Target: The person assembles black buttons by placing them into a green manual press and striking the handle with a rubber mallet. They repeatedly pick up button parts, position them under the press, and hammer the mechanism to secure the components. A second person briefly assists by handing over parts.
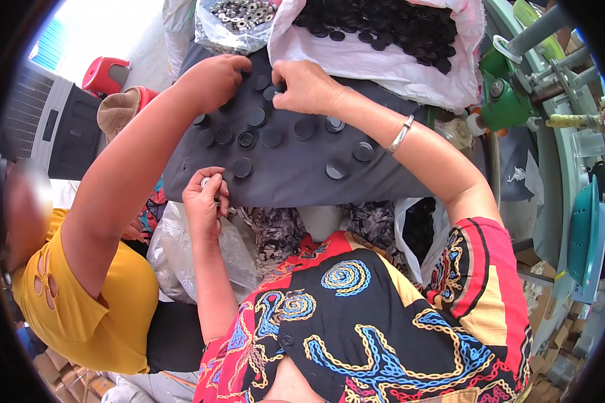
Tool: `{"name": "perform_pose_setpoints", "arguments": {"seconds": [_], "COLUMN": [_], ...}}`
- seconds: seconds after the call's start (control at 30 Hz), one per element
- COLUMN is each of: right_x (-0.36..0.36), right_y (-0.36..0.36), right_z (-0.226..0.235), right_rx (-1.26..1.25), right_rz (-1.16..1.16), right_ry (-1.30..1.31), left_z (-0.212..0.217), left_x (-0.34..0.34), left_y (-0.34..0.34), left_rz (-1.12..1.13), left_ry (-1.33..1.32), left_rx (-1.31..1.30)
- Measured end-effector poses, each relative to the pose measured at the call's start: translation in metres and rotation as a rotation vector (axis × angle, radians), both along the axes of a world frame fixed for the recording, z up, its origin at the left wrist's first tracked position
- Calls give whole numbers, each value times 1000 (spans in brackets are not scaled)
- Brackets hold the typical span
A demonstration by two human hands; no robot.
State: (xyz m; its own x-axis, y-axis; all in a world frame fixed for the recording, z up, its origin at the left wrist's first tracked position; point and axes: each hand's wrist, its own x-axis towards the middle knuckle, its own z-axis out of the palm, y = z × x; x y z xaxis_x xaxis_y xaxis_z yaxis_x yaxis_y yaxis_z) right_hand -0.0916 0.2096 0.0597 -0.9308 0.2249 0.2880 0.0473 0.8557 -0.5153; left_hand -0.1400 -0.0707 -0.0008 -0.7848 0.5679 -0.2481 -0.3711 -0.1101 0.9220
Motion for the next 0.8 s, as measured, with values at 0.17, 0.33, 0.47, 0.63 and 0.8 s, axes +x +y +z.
{"name": "perform_pose_setpoints", "arguments": {"seconds": [0.17,0.33,0.47,0.63,0.8], "right_x": [10,-4,24,25,92], "right_y": [-5,-17,-6,-48,-59], "right_z": [0,0,12,13,23], "right_rx": [146,337,341,190,-181], "right_rz": [52,182,33,199,52], "right_ry": [-240,-300,-363,91,320], "left_z": [1,-1,-9,26,123], "left_x": [-1,4,-10,28,6], "left_y": [-2,-26,2,-5,107], "left_rz": [17,140,-24,-35,-167], "left_ry": [-21,-201,-643,-580,-441], "left_rx": [19,263,592,626,470]}}
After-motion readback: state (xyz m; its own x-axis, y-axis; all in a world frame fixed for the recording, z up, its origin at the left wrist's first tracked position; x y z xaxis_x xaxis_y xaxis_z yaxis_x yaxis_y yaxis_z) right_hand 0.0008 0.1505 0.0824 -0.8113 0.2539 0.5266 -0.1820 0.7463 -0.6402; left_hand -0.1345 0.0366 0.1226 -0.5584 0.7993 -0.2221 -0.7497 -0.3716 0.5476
